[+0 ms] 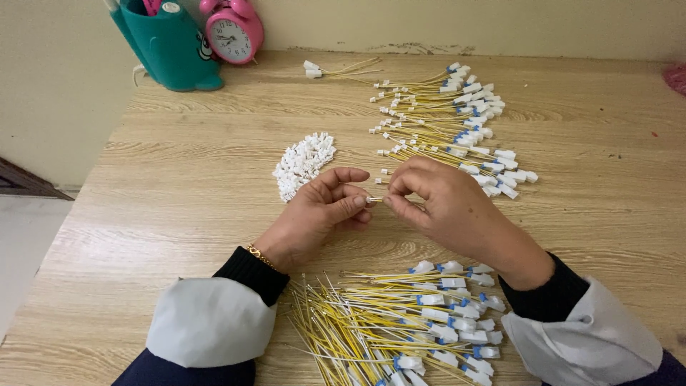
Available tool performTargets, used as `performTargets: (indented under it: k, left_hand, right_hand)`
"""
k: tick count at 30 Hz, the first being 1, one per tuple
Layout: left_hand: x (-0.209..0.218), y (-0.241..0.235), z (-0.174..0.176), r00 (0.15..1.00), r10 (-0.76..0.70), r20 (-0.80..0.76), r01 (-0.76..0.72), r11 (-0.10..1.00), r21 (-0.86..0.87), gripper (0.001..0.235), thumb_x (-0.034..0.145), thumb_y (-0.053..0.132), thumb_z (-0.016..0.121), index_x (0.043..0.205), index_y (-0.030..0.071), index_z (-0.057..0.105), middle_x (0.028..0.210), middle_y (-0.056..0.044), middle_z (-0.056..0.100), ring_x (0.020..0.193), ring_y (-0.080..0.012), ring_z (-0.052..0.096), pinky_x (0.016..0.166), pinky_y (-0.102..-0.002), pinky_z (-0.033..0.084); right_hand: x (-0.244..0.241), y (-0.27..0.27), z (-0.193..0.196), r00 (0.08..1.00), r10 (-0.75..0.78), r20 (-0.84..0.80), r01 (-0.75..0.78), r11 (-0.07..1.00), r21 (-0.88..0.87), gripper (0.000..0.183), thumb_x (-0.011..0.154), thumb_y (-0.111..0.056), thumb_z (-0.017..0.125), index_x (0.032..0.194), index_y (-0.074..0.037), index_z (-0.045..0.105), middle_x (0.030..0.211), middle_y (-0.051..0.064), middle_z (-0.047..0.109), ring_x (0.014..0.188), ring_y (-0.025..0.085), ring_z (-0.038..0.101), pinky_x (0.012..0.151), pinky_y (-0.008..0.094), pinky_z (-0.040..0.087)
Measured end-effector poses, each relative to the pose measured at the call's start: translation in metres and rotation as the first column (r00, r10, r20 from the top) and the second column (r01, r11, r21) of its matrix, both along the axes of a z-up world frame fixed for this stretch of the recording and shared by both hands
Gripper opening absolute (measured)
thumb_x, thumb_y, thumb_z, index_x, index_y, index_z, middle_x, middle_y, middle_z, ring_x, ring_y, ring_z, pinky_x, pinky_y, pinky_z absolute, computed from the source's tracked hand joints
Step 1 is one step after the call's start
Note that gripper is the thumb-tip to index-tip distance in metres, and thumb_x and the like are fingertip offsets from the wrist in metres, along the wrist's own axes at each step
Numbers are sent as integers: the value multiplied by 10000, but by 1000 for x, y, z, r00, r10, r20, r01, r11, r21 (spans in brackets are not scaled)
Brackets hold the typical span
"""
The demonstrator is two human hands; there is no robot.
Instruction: Assembling small white plastic connectors onto the ends of yellow wires at a workstation.
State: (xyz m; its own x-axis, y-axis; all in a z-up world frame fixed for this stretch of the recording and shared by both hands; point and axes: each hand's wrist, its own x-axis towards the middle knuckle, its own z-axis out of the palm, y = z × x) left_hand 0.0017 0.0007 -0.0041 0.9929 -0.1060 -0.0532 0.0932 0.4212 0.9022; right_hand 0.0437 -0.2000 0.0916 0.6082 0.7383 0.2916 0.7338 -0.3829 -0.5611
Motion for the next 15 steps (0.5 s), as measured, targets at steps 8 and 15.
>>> performTargets:
  k: [8,15]
  left_hand:
    - [-2,-1,4,1000,-2,3,2,1000,12,368,894,24,639,1243,16,521,911,-107,695,741,-201,718,698,-343,637]
    - [-4,-1,9,1000,1,3,-1,1000,19,359,895,18,635,1238,15,528,900,-118,697,730,-196,716,687,-333,631]
  right_hand:
    - [-1,1,3,1000,-11,-11,11,1000,-15,134,892,-82,646,762,-49,652,904,109,686,848,285,703,746,386,558]
    - [-1,1,-2,1000,-19,12,19,1000,-19,128,886,-94,654,764,-58,658,903,96,689,849,272,701,741,370,561]
